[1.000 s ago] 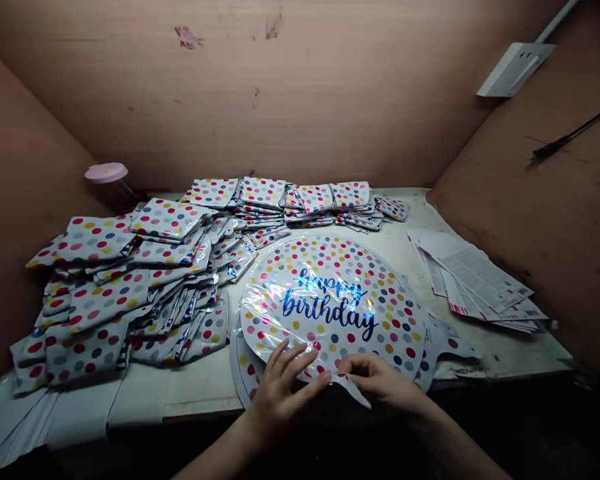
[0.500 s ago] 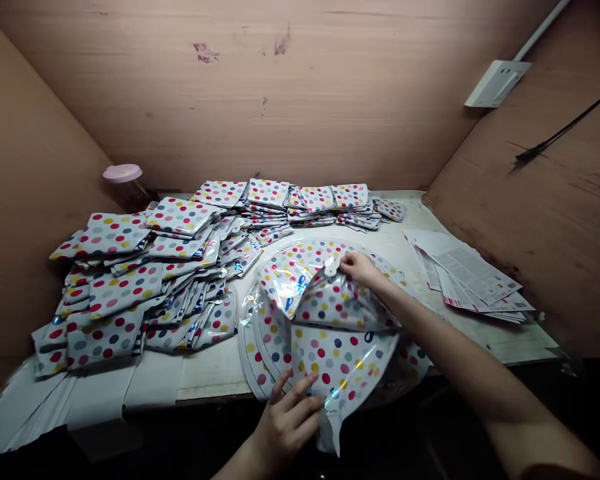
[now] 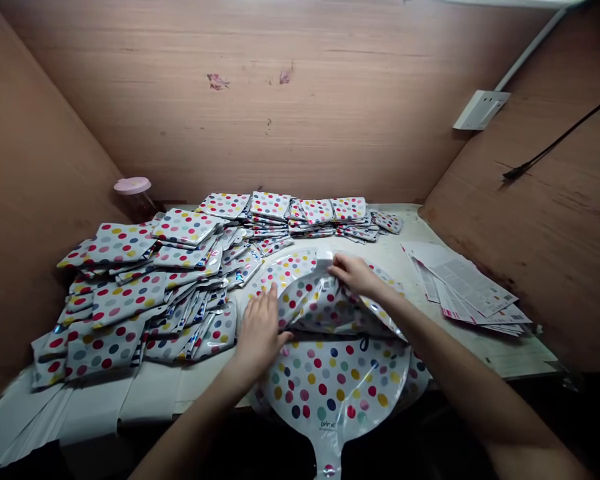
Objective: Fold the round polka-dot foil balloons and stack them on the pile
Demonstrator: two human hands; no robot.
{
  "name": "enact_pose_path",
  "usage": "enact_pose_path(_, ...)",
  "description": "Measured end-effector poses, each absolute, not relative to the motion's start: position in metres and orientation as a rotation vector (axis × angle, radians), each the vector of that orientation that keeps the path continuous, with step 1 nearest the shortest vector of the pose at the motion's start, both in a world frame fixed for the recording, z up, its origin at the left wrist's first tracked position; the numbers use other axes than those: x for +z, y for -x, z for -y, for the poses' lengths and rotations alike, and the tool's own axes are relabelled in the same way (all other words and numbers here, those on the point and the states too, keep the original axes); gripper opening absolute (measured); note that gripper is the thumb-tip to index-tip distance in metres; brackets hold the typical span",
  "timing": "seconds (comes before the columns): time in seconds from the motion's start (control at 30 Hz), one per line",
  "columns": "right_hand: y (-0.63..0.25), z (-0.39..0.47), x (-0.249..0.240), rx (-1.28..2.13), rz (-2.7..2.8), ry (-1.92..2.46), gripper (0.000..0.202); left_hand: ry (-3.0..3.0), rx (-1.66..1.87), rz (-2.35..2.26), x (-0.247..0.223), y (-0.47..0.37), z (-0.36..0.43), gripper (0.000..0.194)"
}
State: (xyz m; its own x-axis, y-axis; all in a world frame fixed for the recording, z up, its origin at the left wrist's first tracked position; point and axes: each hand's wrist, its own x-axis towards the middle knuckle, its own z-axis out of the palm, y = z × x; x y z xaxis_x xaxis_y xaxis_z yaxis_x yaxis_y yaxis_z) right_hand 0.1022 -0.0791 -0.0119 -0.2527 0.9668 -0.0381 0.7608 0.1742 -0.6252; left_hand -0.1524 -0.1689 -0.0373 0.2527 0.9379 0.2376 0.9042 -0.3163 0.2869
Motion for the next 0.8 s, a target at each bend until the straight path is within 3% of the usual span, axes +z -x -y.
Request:
enact_pose_path(0.07,-0.111,0.138,-0.018,0.646,2.109,1.456,0.029,-2.373,0.26,-1.717,-0.048,0.166,0.158,0.04)
enact_pose_path(0.13,-0.13,0.191,-0.04,0.616,2.248,1.31,0.057,-2.288,0.204,-1.601,-0.06,0.187,0.157,0.03)
enact_pose_path(0.17,-0.143,0.211,-0.056,0.601,2.276,1.313,0.053,-2.227,0.232,-1.544,-0.066,0.198,0.157,0.031)
enact_pose_path(0.23,-0.172,0.23,-0.084,0.591,2.209,1.4,0.024,-2.093,0.308,-1.488,-0.072,0.215,0.156,0.032)
enact_pose_path(0.27,-0.186,0.229,-0.095,0.614,2.153,1.46,0.022,-2.041,0.324,-1.49,-0.073,0.22,0.152,0.031)
enact_pose_path(0.43,-0.213,0.172,-0.096,0.677,1.951,2.045,0.041,-1.976,0.244,-1.74,-0.069,0.211,0.11,0.028)
enact_pose_path(0.6,-0.193,0.117,-0.086,0.61,1.933,2.484,0.045,-1.978,0.198,-2.083,-0.076,0.179,0.111,0.036)
enact_pose_path(0.7,-0.188,0.1,-0.091,0.615,1.945,2.541,0.045,-2.461,0.389,-1.807,-0.086,0.155,0.141,0.042)
enact_pose_path(0.77,-0.19,0.094,-0.094,0.607,1.943,2.567,0.045,-2.711,0.364,-1.441,-0.094,0.14,0.156,0.044)
enact_pose_path(0.8,-0.192,0.093,-0.094,0.59,1.937,2.58,0.047,-2.731,0.298,-1.336,-0.097,0.135,0.161,0.054)
